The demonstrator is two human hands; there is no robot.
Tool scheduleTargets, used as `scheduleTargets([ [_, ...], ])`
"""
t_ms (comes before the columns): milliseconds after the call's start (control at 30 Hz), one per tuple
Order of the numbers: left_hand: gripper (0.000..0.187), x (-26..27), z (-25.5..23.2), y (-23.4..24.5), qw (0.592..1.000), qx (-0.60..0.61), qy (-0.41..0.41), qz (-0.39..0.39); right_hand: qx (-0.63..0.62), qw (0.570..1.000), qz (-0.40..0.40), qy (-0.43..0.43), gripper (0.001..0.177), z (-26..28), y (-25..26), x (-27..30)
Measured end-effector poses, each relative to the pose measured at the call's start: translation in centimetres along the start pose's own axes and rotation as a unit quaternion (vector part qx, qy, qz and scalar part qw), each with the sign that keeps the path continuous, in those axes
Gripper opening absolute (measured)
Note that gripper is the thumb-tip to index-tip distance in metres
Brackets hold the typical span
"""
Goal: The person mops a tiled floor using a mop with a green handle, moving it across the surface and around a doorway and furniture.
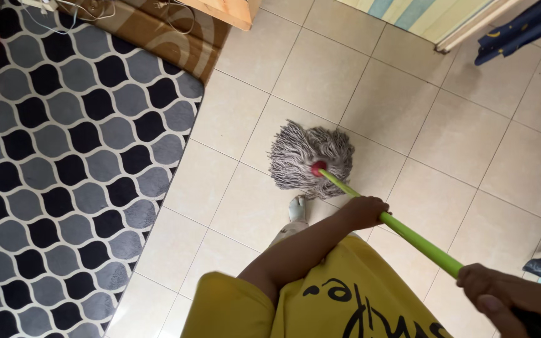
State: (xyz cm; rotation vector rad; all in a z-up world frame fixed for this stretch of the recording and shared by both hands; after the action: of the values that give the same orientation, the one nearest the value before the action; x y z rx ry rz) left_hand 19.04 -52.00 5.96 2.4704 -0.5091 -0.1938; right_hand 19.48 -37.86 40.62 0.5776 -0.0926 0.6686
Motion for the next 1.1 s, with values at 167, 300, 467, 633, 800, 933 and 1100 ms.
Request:
scheduleTargets([
  [167, 0.022, 4.4, 4.6, 0.6, 0.997, 0.005, 0.064, -0.043, -0.121, 0.992, 0.009, 0.015, 0.014, -0.7, -1.9, -0.9],
  [300, 0.016, 8.4, 10.2, 2.3, 0.99, -0.043, 0.078, -0.113, -0.305, 0.929, 0.035, 0.207, 0.033, 0.4, -6.6, -4.6],
  [467, 0.012, 13.1, 17.8, 5.3, 0.977, -0.066, 0.084, -0.185, -0.298, 0.941, 0.042, 0.158, 0.03, -2.9, -11.9, -8.7],
  [633, 0.017, 19.6, 22.4, 10.9, 0.923, -0.155, 0.18, -0.304, -0.262, 0.959, 0.091, 0.065, 0.014, -5.6, -19.3, -13.8],
  [800, 0.01, 22.8, 22.6, 13.4, 0.922, -0.227, 0.219, -0.223, -0.245, 0.941, 0.131, 0.193, 0.009, -3.2, -23.2, -12.7],
  [933, 0.011, 21.2, 20.5, 9.7, 0.929, -0.158, 0.216, -0.257, -0.207, 0.966, 0.101, 0.118, 0.008, -5.1, -20.0, -9.2],
  [1100, 0.024, 13.6, 14.6, 0.3, 0.941, -0.122, 0.139, -0.282, -0.181, 0.982, 0.05, 0.025, 0.014, -9.0, -10.2, -3.1],
])
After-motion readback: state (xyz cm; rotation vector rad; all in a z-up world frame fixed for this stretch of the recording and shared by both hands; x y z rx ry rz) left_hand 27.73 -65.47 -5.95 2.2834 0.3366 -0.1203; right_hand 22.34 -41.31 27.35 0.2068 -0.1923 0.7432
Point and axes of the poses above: each hand's wrist, its own x-axis away from the middle knuckle, its own y-axis out of the back of the hand, z = x × y, the point moved 6 cm from there along -x, towards the middle knuckle, and after that the axes turned 11 degrees about -y, right-handed, at the moved point
